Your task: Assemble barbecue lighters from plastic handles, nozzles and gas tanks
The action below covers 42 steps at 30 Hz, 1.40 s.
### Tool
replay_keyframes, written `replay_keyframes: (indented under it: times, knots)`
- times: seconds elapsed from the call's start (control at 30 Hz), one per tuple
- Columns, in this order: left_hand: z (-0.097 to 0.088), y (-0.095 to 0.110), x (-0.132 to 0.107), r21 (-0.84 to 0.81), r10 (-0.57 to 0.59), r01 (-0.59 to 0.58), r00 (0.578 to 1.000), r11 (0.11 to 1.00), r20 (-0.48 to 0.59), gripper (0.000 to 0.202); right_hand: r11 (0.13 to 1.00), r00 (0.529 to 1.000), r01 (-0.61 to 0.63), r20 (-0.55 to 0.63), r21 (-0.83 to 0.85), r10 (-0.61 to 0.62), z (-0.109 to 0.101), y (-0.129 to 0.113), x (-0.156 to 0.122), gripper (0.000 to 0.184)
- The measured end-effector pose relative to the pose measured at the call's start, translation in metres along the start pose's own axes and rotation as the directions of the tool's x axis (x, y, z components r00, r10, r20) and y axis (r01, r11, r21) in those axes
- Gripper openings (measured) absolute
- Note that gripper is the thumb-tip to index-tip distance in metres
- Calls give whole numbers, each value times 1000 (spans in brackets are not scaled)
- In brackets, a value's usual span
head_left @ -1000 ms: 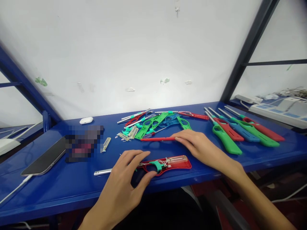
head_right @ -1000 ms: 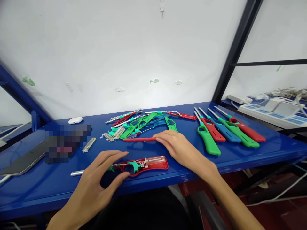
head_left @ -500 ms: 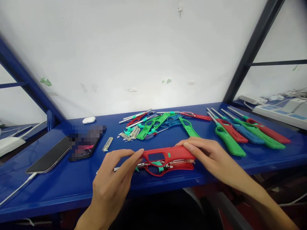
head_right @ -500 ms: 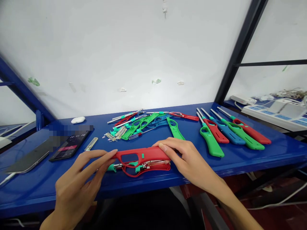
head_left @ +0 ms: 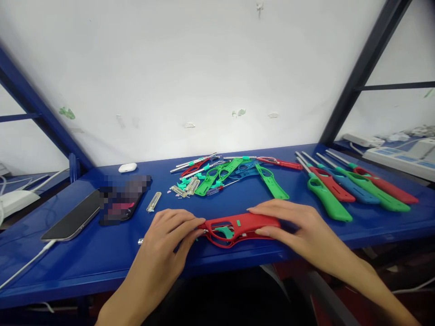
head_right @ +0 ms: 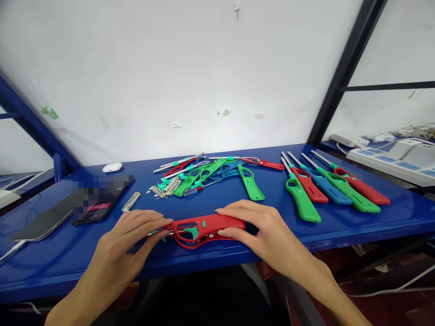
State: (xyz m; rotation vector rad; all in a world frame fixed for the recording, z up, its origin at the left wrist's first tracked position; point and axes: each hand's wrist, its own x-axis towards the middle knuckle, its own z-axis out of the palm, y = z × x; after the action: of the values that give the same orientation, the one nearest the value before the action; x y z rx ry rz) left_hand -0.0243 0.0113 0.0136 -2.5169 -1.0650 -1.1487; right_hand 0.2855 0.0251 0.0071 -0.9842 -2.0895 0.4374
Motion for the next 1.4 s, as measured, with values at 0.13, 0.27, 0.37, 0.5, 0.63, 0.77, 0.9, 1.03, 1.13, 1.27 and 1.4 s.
replay_keyframes:
  times: [0.13,0.27,0.37,0.5,0.63,0.77,0.9,1.03,1.13,1.27,1.4]
  knots:
    - [-2,-2,-4,-19,-55,56,997,998,49,14,996,999,54,12,-77,-53,4,2,-1,28]
    - [-1,-4,-9,-41,-91,95,991,995,101,15,993,997,61,43,-97,-57,6,4,-2,29]
    - [0,-4,-10,-52,-116,124,984,991,136,16,994,997,48,61,-95,-43,6,5,-3,29]
    - [0,-3,-11,-55,-136,145,980,988,145,17,996,997,28,75,-87,-21,6,4,-3,28]
    - [0,-2,-12,-51,-149,158,977,986,150,17,996,996,12,85,-83,-5,6,2,-4,29]
    - [0,-1,-11,-43,-167,176,973,983,157,17,997,996,8,91,-82,0,6,1,-4,29]
    - [0,3,-10,-30,-176,182,975,983,137,17,997,995,-17,95,-75,24,5,0,-3,29]
    - [0,5,-10,-27,-173,179,975,984,138,16,996,994,-44,93,-77,51,5,-1,-3,27]
    - [1,5,-10,-30,-171,176,976,984,137,15,996,994,-44,96,-84,52,5,-1,-3,26]
    - [1,5,-9,-39,-166,173,976,984,143,16,992,993,-55,99,-111,66,5,-1,-4,26]
    - [2,6,-7,-55,-147,157,978,986,146,14,990,989,-72,116,-121,86,5,-2,-3,26]
